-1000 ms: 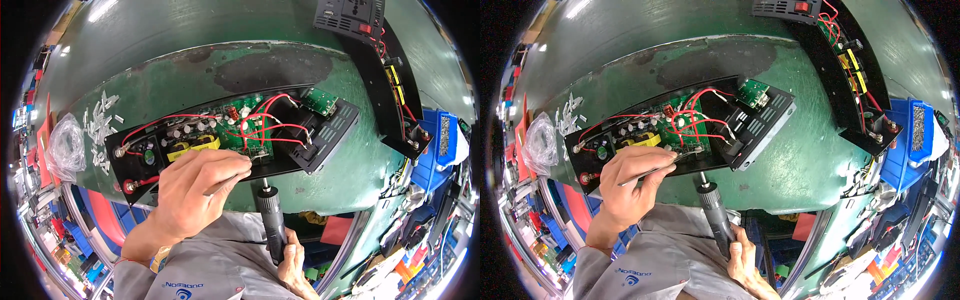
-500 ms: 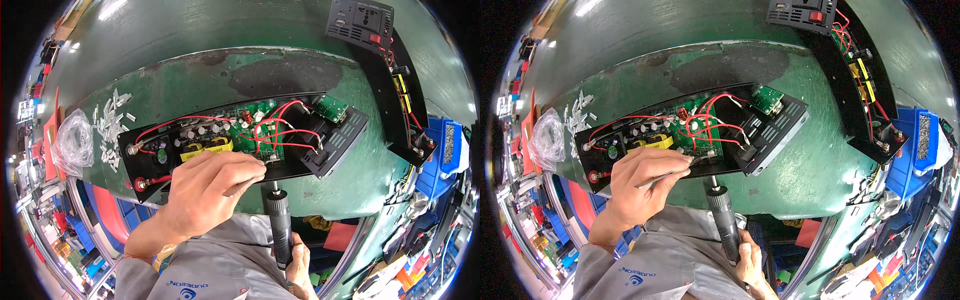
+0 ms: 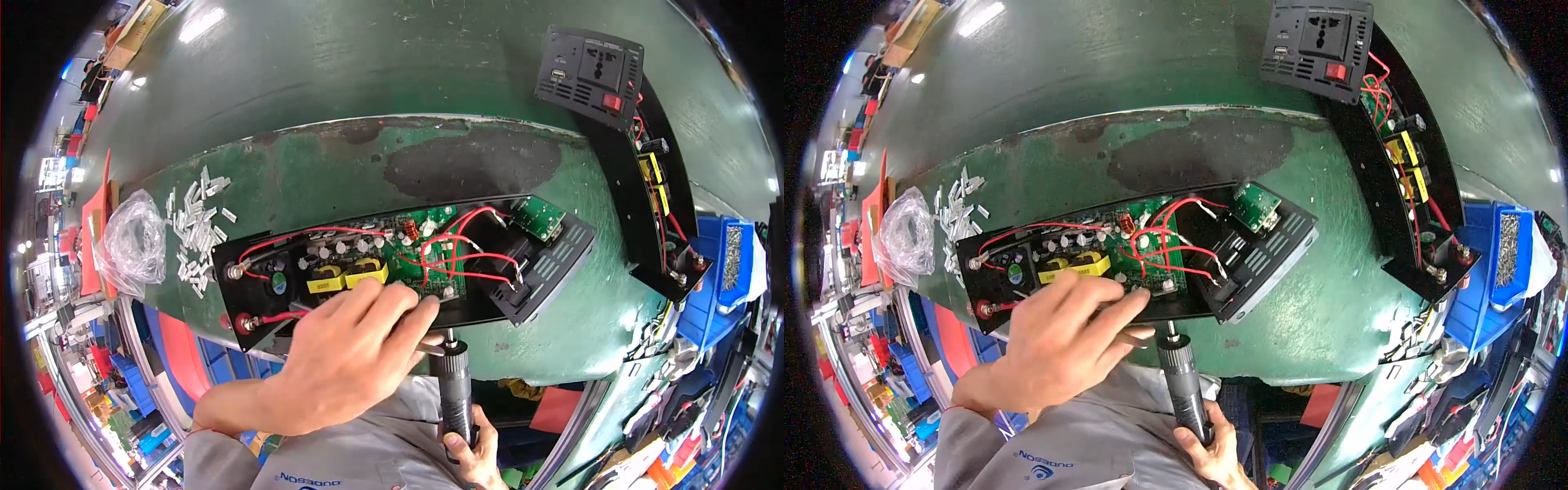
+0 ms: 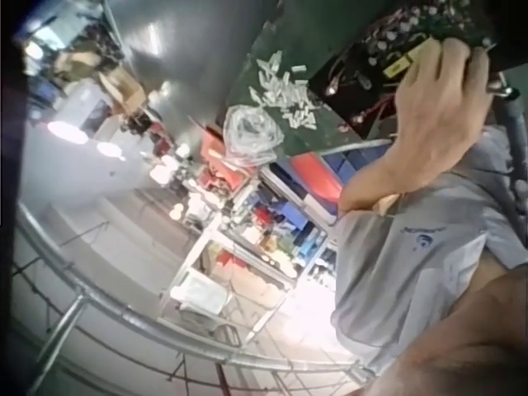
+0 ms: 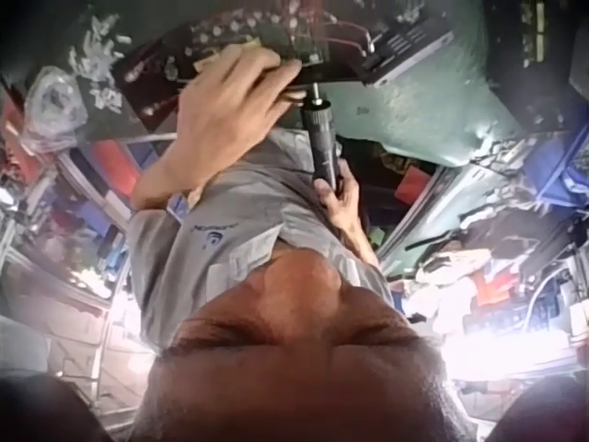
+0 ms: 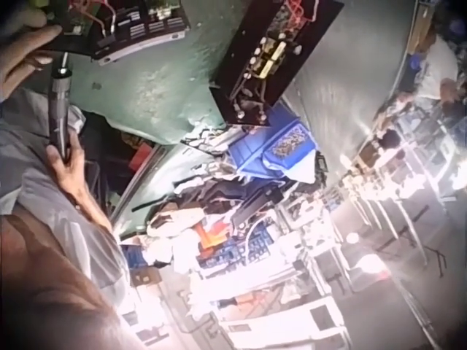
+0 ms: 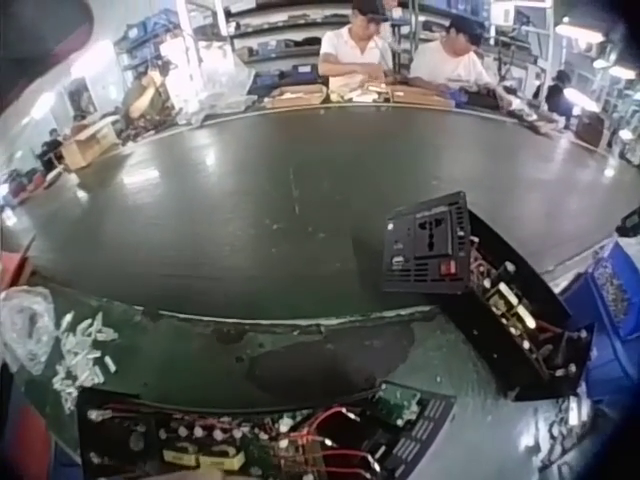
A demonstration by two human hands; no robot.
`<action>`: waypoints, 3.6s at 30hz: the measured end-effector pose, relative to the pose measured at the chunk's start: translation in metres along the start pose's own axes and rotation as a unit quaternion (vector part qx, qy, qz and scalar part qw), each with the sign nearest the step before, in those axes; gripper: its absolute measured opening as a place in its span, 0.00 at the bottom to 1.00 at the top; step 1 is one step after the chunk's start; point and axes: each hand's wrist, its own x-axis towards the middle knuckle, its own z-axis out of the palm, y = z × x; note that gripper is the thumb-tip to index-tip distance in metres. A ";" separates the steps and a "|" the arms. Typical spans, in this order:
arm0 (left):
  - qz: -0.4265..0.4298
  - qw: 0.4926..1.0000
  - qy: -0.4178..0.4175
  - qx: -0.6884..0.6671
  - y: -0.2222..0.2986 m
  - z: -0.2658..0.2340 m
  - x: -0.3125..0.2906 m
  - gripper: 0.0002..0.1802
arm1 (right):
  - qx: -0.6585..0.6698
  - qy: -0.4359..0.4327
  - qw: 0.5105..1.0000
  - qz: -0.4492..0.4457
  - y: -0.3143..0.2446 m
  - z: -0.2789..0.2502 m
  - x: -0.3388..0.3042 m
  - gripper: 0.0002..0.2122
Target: Assembling internal components of an electronic device, including wiring and securing parts with an electric screwdriver.
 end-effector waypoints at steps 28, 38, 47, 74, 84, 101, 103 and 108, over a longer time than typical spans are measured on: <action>0.053 0.982 -0.180 0.003 -0.010 -0.010 0.018 0.20 | 0.015 0.044 0.999 0.003 0.013 0.001 0.006 0.30; 0.030 0.981 -0.189 -0.019 -0.010 -0.010 0.019 0.26 | 0.518 -0.276 0.793 0.163 0.058 0.003 0.024 0.48; -0.006 0.992 0.123 -0.041 -0.014 -0.036 -0.027 0.23 | -0.085 0.198 0.960 -0.177 -0.001 -0.044 -0.011 0.23; -0.306 0.920 0.235 -0.073 -0.156 -0.051 -0.195 0.12 | -0.392 0.367 0.706 -0.462 -0.116 0.010 0.066 0.13; -0.246 0.967 0.059 0.007 -0.181 -0.067 -0.167 0.08 | -0.380 0.353 0.694 -0.500 -0.111 0.019 0.064 0.18; -0.229 0.973 0.040 -0.016 -0.183 -0.050 -0.156 0.09 | -0.236 0.234 0.818 -0.469 -0.097 0.056 0.073 0.11; -0.217 0.974 0.051 -0.043 -0.198 -0.050 -0.163 0.10 | -0.222 0.220 0.833 -0.456 -0.094 0.059 0.074 0.10; -0.209 0.974 0.070 -0.045 -0.198 -0.039 -0.164 0.13 | -0.207 0.196 0.835 -0.470 -0.093 0.067 0.071 0.10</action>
